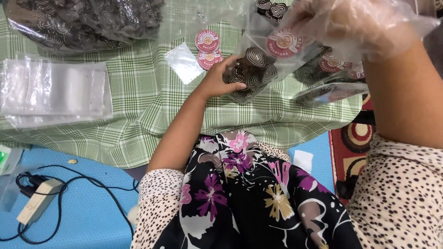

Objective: Packaging chocolate-swirl cookies into plastic bags and applying decorative stickers.

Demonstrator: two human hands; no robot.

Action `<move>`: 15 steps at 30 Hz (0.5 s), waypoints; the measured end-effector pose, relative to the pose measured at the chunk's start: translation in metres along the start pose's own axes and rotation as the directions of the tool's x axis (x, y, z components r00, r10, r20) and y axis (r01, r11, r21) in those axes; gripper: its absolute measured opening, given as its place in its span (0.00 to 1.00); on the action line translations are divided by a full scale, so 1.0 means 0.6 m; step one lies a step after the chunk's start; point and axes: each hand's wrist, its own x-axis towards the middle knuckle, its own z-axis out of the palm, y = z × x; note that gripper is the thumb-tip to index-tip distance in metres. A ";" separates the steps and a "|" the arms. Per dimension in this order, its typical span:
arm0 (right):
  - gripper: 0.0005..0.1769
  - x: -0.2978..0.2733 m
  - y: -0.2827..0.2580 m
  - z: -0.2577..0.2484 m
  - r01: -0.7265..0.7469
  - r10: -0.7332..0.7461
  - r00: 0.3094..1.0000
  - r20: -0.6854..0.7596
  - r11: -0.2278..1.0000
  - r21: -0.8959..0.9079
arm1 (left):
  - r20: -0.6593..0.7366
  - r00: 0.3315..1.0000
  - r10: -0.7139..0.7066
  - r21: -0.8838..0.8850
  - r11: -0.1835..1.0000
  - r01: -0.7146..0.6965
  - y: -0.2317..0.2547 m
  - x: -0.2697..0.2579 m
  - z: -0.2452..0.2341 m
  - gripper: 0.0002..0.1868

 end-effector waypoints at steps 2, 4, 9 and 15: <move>0.22 0.014 0.008 0.005 0.073 -0.196 0.947 -0.253 0.902 -0.426 | -0.043 0.979 0.201 -0.106 0.973 -0.205 -0.019 0.001 0.003 0.44; 0.17 0.044 0.029 0.021 0.028 -0.388 0.848 -0.361 0.713 -0.700 | -0.045 0.979 0.198 -0.108 0.974 -0.201 -0.023 0.003 0.006 0.45; 0.06 0.126 0.092 0.071 -0.466 -0.890 0.429 -0.153 -0.073 -0.882 | 0.006 0.999 0.050 -0.104 0.993 -0.049 0.001 0.006 0.000 0.46; 0.13 0.176 0.103 0.097 -0.693 -0.898 0.339 -0.282 -0.036 -0.720 | 0.003 1.000 0.019 -0.092 0.996 -0.019 -0.012 0.008 0.002 0.50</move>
